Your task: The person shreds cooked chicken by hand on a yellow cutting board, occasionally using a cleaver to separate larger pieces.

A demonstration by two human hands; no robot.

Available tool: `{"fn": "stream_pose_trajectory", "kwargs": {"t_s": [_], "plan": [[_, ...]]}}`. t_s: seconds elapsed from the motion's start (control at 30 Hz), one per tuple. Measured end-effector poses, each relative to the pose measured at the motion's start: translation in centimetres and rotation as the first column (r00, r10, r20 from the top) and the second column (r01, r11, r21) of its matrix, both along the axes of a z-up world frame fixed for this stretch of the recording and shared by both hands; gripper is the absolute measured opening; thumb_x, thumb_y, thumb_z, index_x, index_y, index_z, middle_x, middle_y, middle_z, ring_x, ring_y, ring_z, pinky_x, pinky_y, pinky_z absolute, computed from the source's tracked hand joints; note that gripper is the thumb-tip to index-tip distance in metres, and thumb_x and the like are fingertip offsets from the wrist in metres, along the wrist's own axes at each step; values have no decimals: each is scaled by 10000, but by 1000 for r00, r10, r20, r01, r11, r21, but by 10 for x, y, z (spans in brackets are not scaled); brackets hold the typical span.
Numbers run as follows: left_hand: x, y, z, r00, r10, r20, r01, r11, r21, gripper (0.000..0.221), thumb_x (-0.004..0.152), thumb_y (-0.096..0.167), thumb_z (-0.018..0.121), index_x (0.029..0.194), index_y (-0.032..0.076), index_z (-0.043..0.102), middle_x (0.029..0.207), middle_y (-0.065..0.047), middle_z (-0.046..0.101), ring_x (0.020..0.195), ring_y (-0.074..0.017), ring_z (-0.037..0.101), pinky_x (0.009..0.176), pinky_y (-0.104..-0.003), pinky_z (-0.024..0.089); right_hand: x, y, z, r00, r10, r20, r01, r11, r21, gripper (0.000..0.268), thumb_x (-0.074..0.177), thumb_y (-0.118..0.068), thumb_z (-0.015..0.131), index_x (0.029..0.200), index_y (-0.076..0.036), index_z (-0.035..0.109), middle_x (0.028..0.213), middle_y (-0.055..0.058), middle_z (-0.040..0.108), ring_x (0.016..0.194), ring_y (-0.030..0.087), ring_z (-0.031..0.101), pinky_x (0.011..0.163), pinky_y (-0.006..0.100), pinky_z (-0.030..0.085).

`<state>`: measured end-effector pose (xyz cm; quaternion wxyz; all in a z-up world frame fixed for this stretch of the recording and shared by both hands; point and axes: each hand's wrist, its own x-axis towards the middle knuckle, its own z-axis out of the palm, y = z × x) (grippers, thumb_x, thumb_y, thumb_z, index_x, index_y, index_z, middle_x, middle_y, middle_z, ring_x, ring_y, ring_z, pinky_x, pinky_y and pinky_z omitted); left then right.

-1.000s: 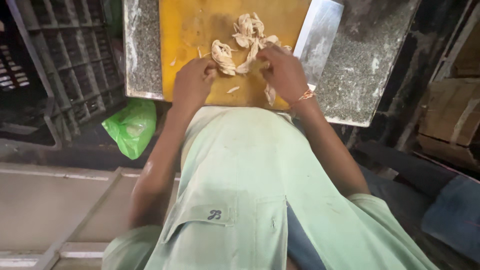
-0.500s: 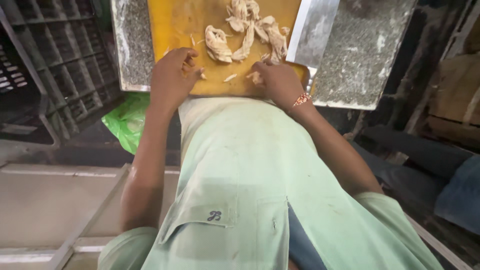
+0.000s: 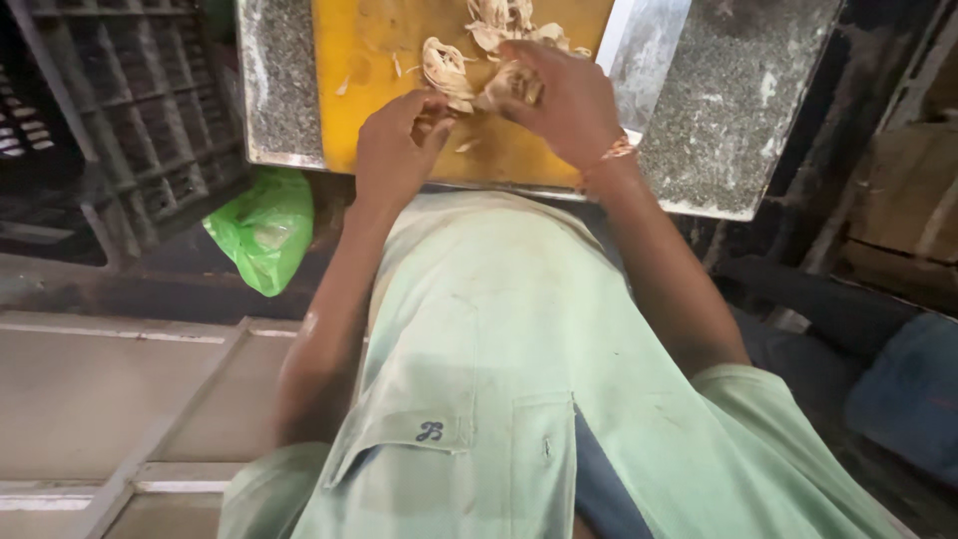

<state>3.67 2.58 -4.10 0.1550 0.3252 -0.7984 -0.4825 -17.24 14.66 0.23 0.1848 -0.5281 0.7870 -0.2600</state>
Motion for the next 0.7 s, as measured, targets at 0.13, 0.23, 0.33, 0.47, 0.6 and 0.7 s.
{"fn": "stream_pose_trajectory", "kwargs": {"t_s": [0.13, 0.23, 0.33, 0.47, 0.6, 0.7], "plan": [[12, -12, 3, 992, 87, -92, -86, 996, 17, 219, 943, 119, 759, 1140, 40, 705, 1053, -118, 756, 922, -225, 748, 828, -321, 577, -22, 17, 1, 979, -198, 40, 193, 976, 103, 542, 825, -271, 856, 1297, -104, 649, 1090, 104, 711, 756, 257, 718, 720, 415, 553], [24, -19, -2, 984, 160, -82, -156, 986, 61, 176, 983, 118, 738, 1128, 26, 697, 1015, -108, 759, 901, -194, 748, 832, -311, 578, -41, 25, -28, 941, -95, -323, 127, 989, 77, 615, 765, -214, 886, 1298, -19, 649, 1028, 173, 699, 899, 371, 683, 770, 472, 523], [29, -26, -6, 985, 150, -91, -147, 988, 38, 172, 991, 117, 729, 1132, 23, 698, 1009, -110, 748, 910, -184, 735, 837, -307, 573, -27, 18, -67, 943, -86, -322, 150, 973, 178, 466, 746, -139, 840, 1194, -113, 715, 1102, 138, 715, 912, 361, 696, 858, 474, 524], [22, -30, -6, 988, 135, -80, -134, 991, 20, 182, 993, 133, 739, 1135, 24, 709, 1000, -106, 754, 890, -186, 724, 822, -306, 565, 10, 3, -73, 998, -40, -42, 38, 998, -42, 250, 787, -178, 771, 1030, -143, 725, 1043, 93, 741, 885, 324, 715, 806, 423, 550], [11, -35, 4, 990, 96, -102, -92, 995, 43, 203, 990, 160, 728, 1147, 31, 713, 1016, -86, 757, 898, -179, 720, 805, -306, 562, 14, -11, -31, 991, -122, -47, 124, 992, 34, 239, 871, -240, 769, 1053, -108, 687, 913, 86, 745, 809, 355, 688, 740, 476, 511], [1, -40, 6, 993, 93, -74, -85, 992, 95, 224, 987, 189, 728, 1154, 42, 711, 1021, -75, 757, 890, -169, 721, 795, -303, 566, 12, -13, -9, 980, -196, -13, 197, 978, 73, 380, 857, -325, 782, 1120, -83, 655, 850, 95, 736, 796, 349, 691, 712, 481, 503]]}}
